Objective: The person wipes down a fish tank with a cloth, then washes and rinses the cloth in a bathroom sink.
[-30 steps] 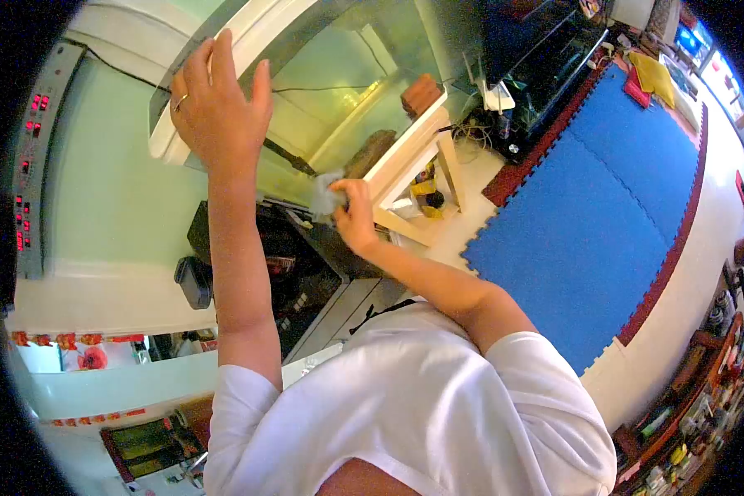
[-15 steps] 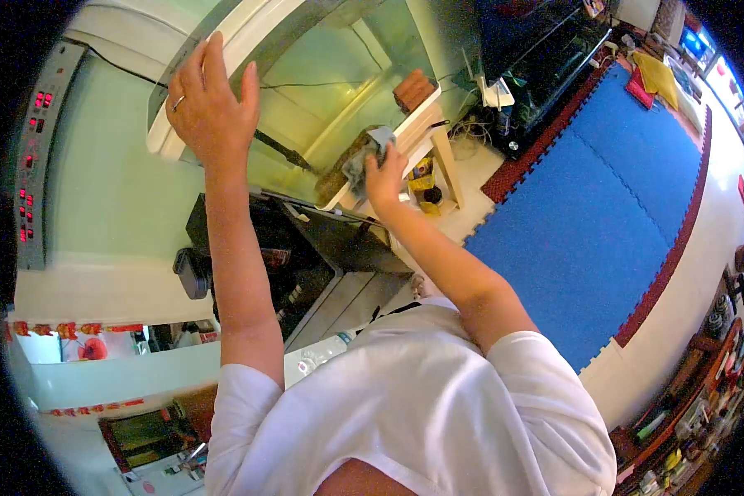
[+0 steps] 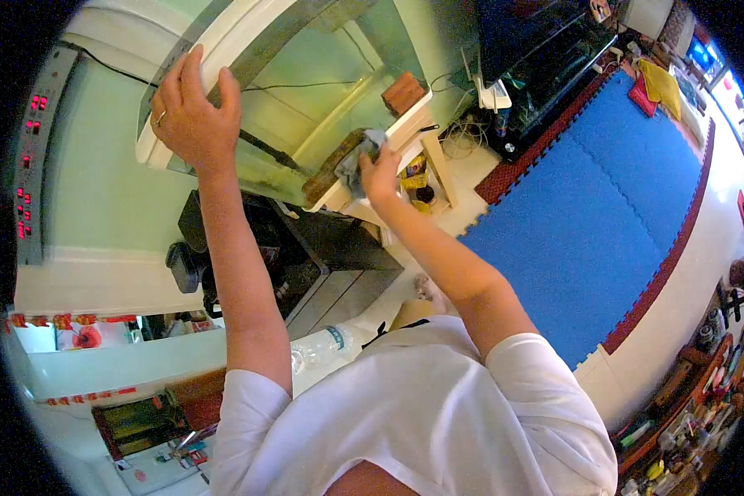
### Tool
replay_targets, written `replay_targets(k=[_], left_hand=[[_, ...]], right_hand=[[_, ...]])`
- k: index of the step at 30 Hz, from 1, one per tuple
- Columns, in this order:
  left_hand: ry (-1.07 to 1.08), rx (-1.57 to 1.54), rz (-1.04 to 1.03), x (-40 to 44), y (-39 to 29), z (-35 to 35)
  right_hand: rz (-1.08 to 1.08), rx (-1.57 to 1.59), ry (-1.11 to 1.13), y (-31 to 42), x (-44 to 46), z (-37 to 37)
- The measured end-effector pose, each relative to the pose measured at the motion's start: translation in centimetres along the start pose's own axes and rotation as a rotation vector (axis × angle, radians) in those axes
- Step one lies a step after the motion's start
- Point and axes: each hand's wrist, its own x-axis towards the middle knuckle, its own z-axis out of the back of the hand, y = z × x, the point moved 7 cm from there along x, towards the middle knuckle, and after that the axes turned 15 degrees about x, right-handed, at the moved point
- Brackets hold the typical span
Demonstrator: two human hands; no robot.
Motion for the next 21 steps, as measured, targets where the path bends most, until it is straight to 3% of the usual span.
replay_targets(k=[1,2,5,7,9,11,15,18,21], left_hand=[[0.001,0.001,0.003,0.0,0.0,0.0],[0.003,0.012,0.007,0.1,-0.1,0.2],[-0.004,0.022,0.014,0.2,-0.3,0.4],[-0.01,0.027,0.027,0.2,-0.3,0.3],[-0.018,0.023,0.028,0.1,-0.3,0.3],[-0.018,0.018,0.036,0.2,-0.3,0.4],[-0.017,0.035,0.044,0.2,-0.5,0.6],[-0.02,0.028,0.034,0.1,-0.5,0.5],[0.019,0.025,0.024,0.0,-0.5,0.5]], right_hand=[[-0.071,0.039,-0.001,-1.0,1.3,0.3],[0.014,0.068,-0.025,-2.3,3.0,0.7],[-0.013,0.247,-0.05,-2.9,6.0,2.0],[0.171,0.172,-0.279,-0.4,6.3,3.2],[0.086,-0.081,-0.36,0.7,6.8,4.3],[0.104,0.012,-0.266,1.2,6.0,3.2],[0.398,-0.139,-0.1,4.7,-1.7,-2.0],[0.514,0.02,-0.109,5.3,-4.8,-3.3],[0.473,0.089,-0.149,5.3,-3.3,-2.5]])
